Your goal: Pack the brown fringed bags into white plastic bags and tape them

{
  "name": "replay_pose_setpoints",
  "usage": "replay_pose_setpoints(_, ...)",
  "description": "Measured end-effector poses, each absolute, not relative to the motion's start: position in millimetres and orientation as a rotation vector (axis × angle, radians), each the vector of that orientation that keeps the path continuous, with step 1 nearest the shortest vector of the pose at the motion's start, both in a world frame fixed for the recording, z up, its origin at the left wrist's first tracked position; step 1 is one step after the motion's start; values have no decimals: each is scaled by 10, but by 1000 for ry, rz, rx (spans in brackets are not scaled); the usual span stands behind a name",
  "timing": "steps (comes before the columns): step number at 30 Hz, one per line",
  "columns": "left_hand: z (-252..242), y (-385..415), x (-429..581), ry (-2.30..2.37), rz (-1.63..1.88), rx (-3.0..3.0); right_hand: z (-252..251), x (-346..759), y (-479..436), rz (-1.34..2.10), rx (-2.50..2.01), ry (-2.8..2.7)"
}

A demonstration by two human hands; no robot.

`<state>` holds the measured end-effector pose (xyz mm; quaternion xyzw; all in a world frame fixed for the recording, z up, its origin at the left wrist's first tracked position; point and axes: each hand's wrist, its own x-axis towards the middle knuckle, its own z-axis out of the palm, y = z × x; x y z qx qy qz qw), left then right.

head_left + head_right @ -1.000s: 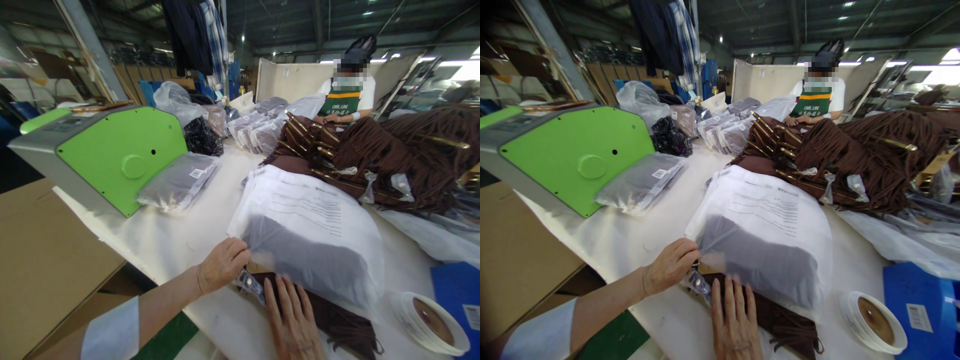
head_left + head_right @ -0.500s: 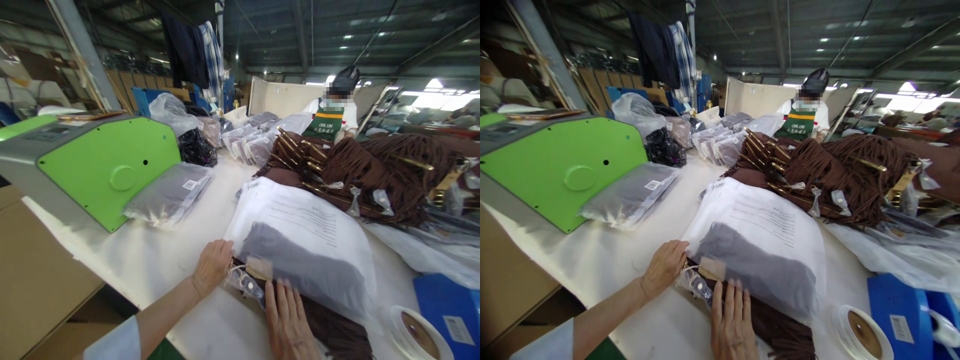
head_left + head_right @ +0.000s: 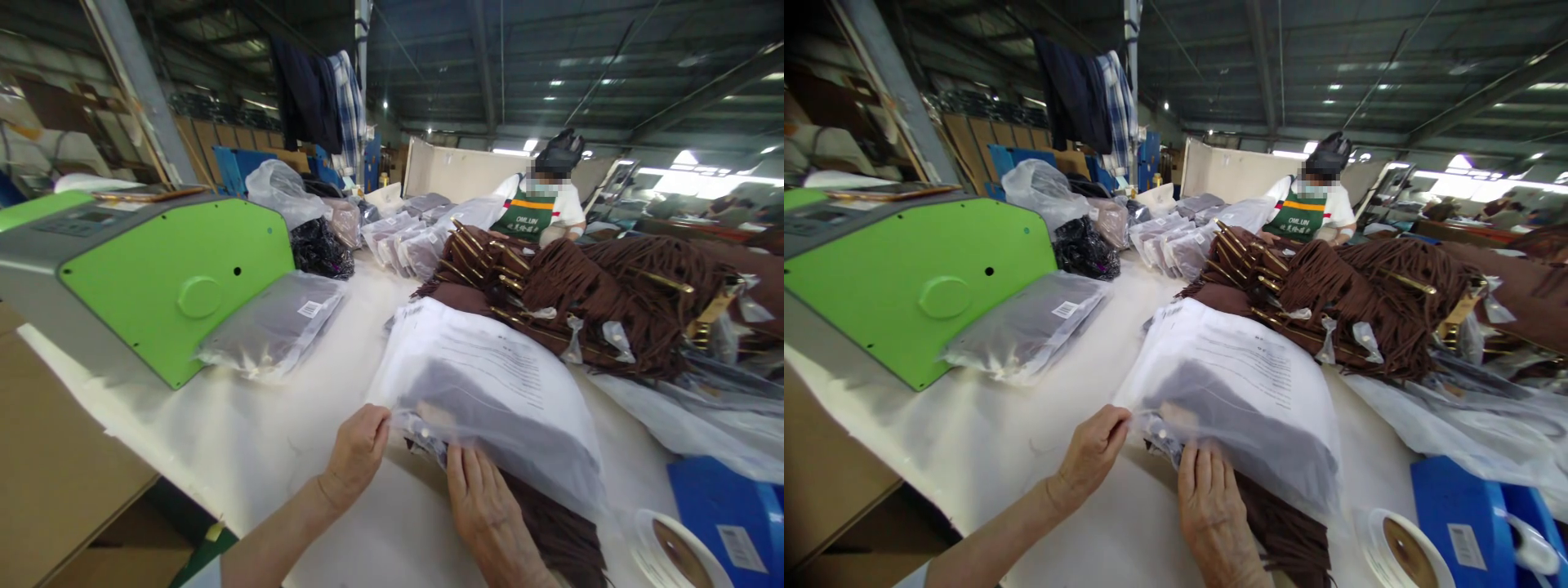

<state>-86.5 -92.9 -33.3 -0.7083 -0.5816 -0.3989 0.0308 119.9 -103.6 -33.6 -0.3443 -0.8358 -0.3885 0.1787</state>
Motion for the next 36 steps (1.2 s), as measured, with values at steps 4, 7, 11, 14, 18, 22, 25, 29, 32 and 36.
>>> replay_pose_setpoints(4, -383, -992, -858, -1748, -1255, -2130, -288, 1141, -979, -1069, -1043, -2395)
replay_pose_setpoints(7, -367, -1086, -816, -1459, -1160, -2105, -309, 1101, -971, -964, -1073, -2377)
replay_pose_setpoints(11, -275, -1093, -627, -725, -961, -2456, -354, 1087, -986, -843, -1134, -2365)
replay_pose_setpoints(14, -255, -930, -493, -625, -989, -2507, -312, 1113, -983, -762, -1180, -2366)
replay_pose_setpoints(18, -299, -680, -451, -534, -876, -2563, -128, 1243, -1096, -568, -1234, -2358)
replay_pose_setpoints(22, -288, -610, -450, -488, -643, -2611, -79, 1628, -1374, -362, -1175, -2153)
replay_pose_setpoints(25, -243, -621, -393, -475, -558, -2609, -239, 2044, -1466, -567, -1389, -1823)
replay_pose_setpoints(29, -200, -607, -263, -428, -467, -2584, -516, 2431, -1350, -304, -1684, -1517)
replay_pose_setpoints(32, -203, -580, -153, -432, -430, -2587, -617, 2513, -1244, 26, -1727, -1375)
replay_pose_setpoints(36, -228, -589, -1, -565, -335, -2593, -577, 2505, -1213, 204, -1723, -1302)
